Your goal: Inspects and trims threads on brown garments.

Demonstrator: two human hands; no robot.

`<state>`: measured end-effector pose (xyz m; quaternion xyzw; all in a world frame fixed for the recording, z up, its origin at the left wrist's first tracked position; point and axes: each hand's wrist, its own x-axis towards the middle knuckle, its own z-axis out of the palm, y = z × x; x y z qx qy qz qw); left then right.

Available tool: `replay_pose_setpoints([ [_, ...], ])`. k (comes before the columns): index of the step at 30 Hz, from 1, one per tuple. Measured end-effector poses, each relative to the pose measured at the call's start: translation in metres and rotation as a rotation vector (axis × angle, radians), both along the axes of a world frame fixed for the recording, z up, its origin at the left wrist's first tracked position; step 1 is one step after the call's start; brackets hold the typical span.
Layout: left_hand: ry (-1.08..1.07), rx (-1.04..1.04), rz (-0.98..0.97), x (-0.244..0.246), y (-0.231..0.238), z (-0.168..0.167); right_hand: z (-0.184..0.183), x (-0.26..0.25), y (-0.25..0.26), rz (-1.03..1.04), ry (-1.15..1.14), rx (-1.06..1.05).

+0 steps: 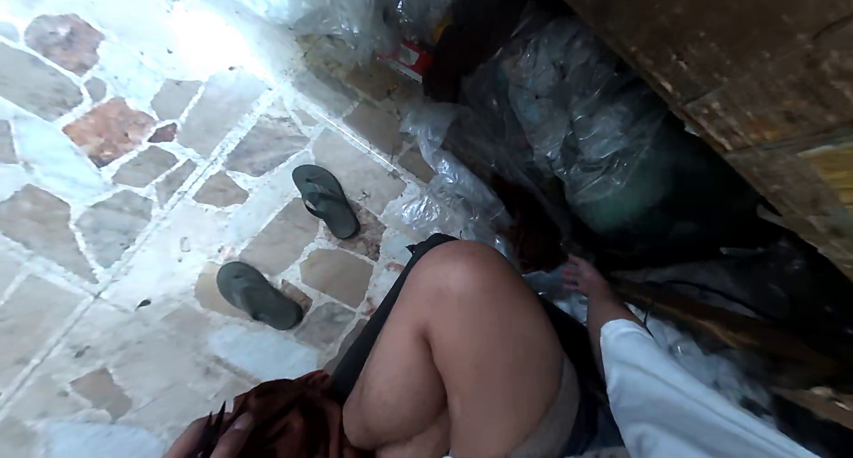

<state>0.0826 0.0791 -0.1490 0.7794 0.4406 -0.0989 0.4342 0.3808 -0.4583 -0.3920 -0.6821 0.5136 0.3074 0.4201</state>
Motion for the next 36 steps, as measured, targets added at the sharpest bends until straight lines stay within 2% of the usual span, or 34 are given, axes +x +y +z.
replay_pose_setpoints([
  [3,0.002,0.037,-0.052,0.0,-0.002,0.004,0.02,-0.005,0.006,0.554,0.018,-0.299],
  [4,0.014,0.053,-0.062,-0.001,-0.003,0.009,0.021,-0.001,0.009,0.664,-0.023,-0.334],
  [7,-0.015,0.117,-0.091,-0.004,-0.009,0.019,0.038,0.028,0.052,0.705,-0.298,-0.201],
  [10,-0.123,0.106,-0.122,-0.008,-0.016,0.026,0.113,0.055,0.129,0.771,-0.655,0.018],
  [13,-0.299,0.052,-0.142,-0.017,-0.022,0.039,0.205,0.069,0.201,1.073,-0.998,0.143],
  [16,-0.568,0.015,-0.171,-0.033,-0.02,0.05,0.297,0.045,0.269,1.419,-1.375,0.225],
  [19,-0.802,-0.012,-0.184,-0.048,-0.018,0.063,0.354,-0.007,0.329,1.659,-1.565,0.494],
  [21,-0.949,-0.054,-0.189,-0.058,-0.02,0.066,0.364,-0.053,0.364,1.802,-1.495,0.734],
  [23,-1.059,-0.105,-0.182,-0.066,-0.022,0.064,0.359,-0.1,0.392,2.008,-1.276,0.943],
  [25,-1.12,-0.121,-0.153,-0.075,-0.021,0.059,0.345,-0.133,0.411,2.124,-1.088,1.113],
  [28,-1.132,-0.089,-0.057,-0.095,-0.011,0.052,0.323,-0.153,0.423,2.045,-0.978,1.276],
  [32,-1.071,-0.083,-0.047,-0.108,-0.004,0.05,0.298,-0.166,0.416,1.893,-0.818,1.353],
  [36,-1.133,-0.078,-0.044,-0.103,-0.006,0.059,0.29,-0.17,0.415,1.535,-0.825,1.51],
])
